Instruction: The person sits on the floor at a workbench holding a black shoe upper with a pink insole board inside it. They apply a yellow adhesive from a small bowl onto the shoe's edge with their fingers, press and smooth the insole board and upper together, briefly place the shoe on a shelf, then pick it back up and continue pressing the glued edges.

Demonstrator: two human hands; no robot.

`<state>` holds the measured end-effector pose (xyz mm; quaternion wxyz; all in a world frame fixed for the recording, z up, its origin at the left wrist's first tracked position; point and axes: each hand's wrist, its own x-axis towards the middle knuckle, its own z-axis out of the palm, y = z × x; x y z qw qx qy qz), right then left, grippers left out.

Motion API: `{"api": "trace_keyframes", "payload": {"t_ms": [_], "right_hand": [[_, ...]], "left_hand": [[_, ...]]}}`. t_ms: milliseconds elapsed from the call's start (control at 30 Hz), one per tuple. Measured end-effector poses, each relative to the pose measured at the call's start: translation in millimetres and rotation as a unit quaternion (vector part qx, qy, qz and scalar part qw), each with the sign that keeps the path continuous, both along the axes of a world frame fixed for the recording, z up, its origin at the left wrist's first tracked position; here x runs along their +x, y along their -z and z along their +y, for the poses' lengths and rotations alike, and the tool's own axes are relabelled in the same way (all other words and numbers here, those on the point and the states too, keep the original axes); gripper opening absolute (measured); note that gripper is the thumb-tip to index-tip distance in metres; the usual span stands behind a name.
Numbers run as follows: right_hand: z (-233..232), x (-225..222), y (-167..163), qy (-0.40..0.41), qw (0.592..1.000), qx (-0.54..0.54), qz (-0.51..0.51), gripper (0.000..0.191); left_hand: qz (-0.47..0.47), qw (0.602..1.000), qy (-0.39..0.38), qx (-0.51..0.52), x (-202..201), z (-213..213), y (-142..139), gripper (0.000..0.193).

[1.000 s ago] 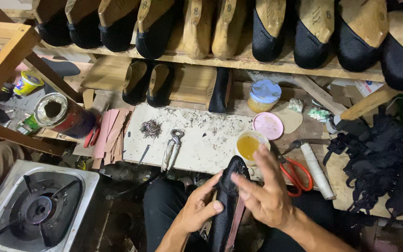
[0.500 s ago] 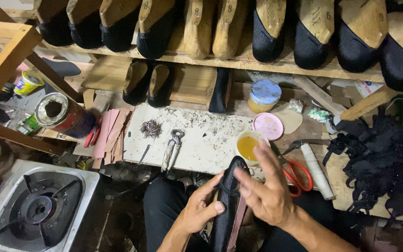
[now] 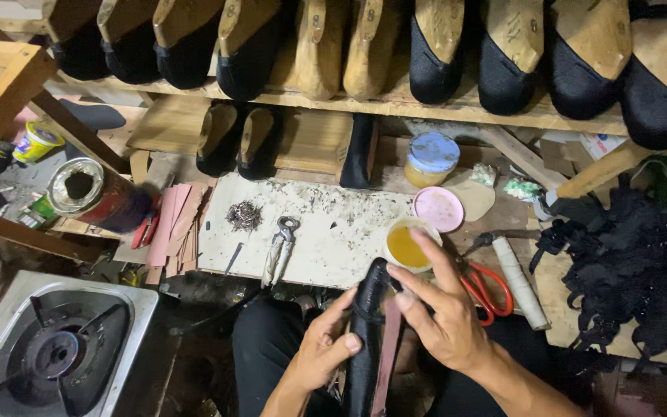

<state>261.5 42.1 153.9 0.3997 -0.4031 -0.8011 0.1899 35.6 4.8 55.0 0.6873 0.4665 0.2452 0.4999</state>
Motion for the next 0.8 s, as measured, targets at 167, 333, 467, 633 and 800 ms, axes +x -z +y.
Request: {"api": "trace_keyframes", "payload": {"t_ms": [167,333,467,633,800], "right_hand": [[-20,16,19,-0.087,0.964,-0.242,0.066,0.057],[-49,20,45,-0.173,0.683,-0.622,0.342,0.087],[-43,23,43,-0.121,0.782,-0.47,0.392,0.092],[-21,33,15,-0.076,0.889,-0.391,0.226,0.084],[22,20,7,-0.008,0.969,-0.247,-0.007,0.057]], "left_hand": [[-0.064,0.98,-0.162,-0.098,3,11,8,0.085],[-0.193,0.94,-0.234,-0.157,-1,13,5,0.075],[-0.273,0.928,-0.161,-0.198,-9,5,-7,0.069],[-0.263,0.939,0.118,-0.187,-28,-19,-25,0.084],[-0.392,0.883,0.13,-0.225,-23,-37,-17,0.082]]}}
